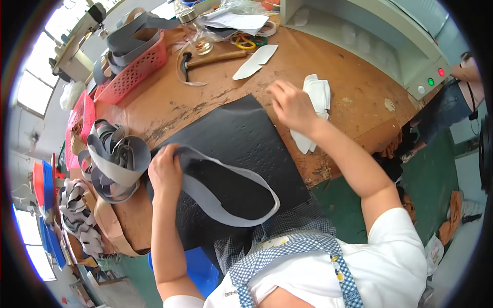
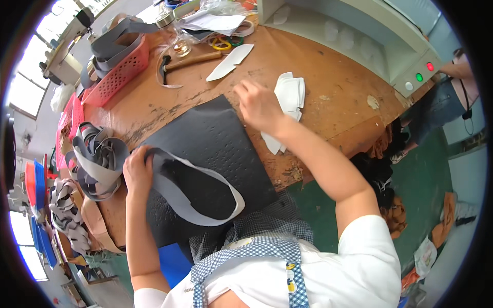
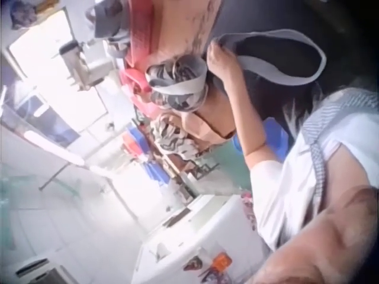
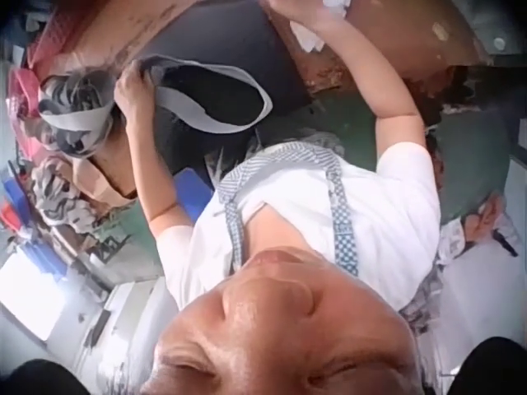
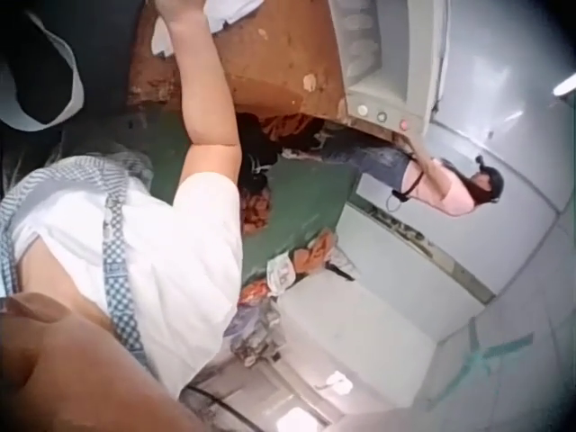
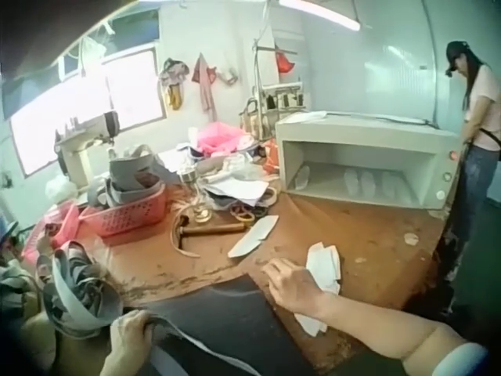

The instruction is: Aligning and sticking reinforcement strips and components onto shoe upper parts at a factory workbench.

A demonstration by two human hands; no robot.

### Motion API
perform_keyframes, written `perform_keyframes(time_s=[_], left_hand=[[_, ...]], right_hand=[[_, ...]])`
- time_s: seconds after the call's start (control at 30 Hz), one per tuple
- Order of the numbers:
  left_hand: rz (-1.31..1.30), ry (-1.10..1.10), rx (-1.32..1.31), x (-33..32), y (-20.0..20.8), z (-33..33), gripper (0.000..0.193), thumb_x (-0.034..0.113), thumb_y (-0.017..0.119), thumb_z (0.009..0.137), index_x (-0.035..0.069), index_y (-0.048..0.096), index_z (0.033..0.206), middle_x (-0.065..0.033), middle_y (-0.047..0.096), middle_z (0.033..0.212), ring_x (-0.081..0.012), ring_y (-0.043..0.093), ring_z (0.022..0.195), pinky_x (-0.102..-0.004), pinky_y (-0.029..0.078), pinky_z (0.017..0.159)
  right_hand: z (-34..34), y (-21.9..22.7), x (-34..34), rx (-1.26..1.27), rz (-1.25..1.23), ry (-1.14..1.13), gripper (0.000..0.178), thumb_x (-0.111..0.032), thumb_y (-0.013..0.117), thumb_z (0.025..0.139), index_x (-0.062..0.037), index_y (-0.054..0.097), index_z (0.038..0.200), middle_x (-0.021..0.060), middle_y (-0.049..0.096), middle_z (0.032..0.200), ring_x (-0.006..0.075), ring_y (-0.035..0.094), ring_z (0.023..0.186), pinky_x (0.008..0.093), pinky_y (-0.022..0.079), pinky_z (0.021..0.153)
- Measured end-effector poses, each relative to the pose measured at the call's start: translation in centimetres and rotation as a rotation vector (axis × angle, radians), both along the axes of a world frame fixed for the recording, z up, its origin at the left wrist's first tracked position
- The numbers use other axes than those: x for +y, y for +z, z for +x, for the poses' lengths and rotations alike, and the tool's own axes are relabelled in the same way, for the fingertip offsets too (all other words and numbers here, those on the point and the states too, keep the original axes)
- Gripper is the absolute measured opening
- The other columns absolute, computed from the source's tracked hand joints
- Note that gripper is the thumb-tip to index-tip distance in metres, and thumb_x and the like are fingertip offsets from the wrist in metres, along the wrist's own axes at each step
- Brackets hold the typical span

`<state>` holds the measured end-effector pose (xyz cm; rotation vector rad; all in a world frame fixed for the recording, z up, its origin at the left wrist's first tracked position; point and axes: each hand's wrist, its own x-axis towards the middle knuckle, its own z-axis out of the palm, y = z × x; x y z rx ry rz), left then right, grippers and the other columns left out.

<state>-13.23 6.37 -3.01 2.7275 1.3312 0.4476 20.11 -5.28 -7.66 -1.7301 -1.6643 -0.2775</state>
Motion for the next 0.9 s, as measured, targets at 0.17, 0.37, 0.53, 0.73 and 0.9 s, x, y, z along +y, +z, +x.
perform_keyframes(time_s=[0.17, 0.37, 0.53, 0.73, 0.9], left_hand=[[0.026, -0.081, -0.135, 2.8, 0.7, 1.0, 0.021, 0.008, 0.070, 0.086, 0.006, 0.068, 0.107, -0.0155, 0.070, 0.101, -0.0352, 0.067, 0.093, -0.0433, 0.052, 0.080], [0.063, 0.043, -0.203, -0.9, 3.1, -1.3, 0.030, 0.008, 0.071, 0.086, 0.003, 0.065, 0.114, -0.0176, 0.067, 0.110, -0.0329, 0.067, 0.096, -0.0417, 0.052, 0.080], [-0.485, 0.047, -0.217, -10.7, 4.1, 4.2, 0.044, 0.043, 0.068, 0.093, 0.000, 0.066, 0.081, -0.0174, 0.069, 0.078, -0.0353, 0.068, 0.071, -0.0427, 0.053, 0.064], [-0.473, -0.177, -0.303, -11.2, -1.2, 8.6, 0.038, 0.033, 0.065, 0.093, 0.000, 0.058, 0.075, -0.0183, 0.062, 0.065, -0.0361, 0.065, 0.062, -0.0447, 0.049, 0.057], [-0.576, -0.144, -0.944, -3.1, 7.0, 8.4, 0.018, 0.015, 0.059, 0.098, 0.000, 0.065, 0.106, -0.0019, 0.063, 0.091, -0.0087, 0.054, 0.083, -0.0265, 0.045, 0.075]], right_hand=[[4.0, -2.6, 9.0, -0.225, 0.003, 0.007, 0.029, -0.007, 0.067, 0.080, 0.0026, 0.062, 0.107, 0.0204, 0.063, 0.111, 0.0378, 0.062, 0.106, 0.0446, 0.053, 0.090], [4.0, -3.3, 13.9, -0.220, -0.318, -0.127, 0.024, -0.014, 0.063, 0.085, 0.0010, 0.067, 0.103, 0.0220, 0.067, 0.106, 0.0380, 0.067, 0.098, 0.0438, 0.056, 0.085], [3.6, -3.1, 14.5, -0.385, -0.333, -0.170, 0.022, -0.010, 0.052, 0.088, -0.0032, 0.071, 0.095, 0.0174, 0.071, 0.092, 0.0350, 0.071, 0.088, 0.0424, 0.058, 0.078], [3.9, 0.2, 11.6, -0.154, 0.212, -0.164, 0.013, -0.011, 0.058, 0.092, -0.0059, 0.069, 0.096, 0.0176, 0.071, 0.097, 0.0362, 0.069, 0.083, 0.0419, 0.056, 0.072], [4.2, 2.9, 4.3, 0.456, 0.274, -0.191, 0.012, -0.014, 0.063, 0.097, -0.0050, 0.071, 0.101, 0.0059, 0.072, 0.089, 0.0208, 0.066, 0.073, 0.0326, 0.051, 0.067]])
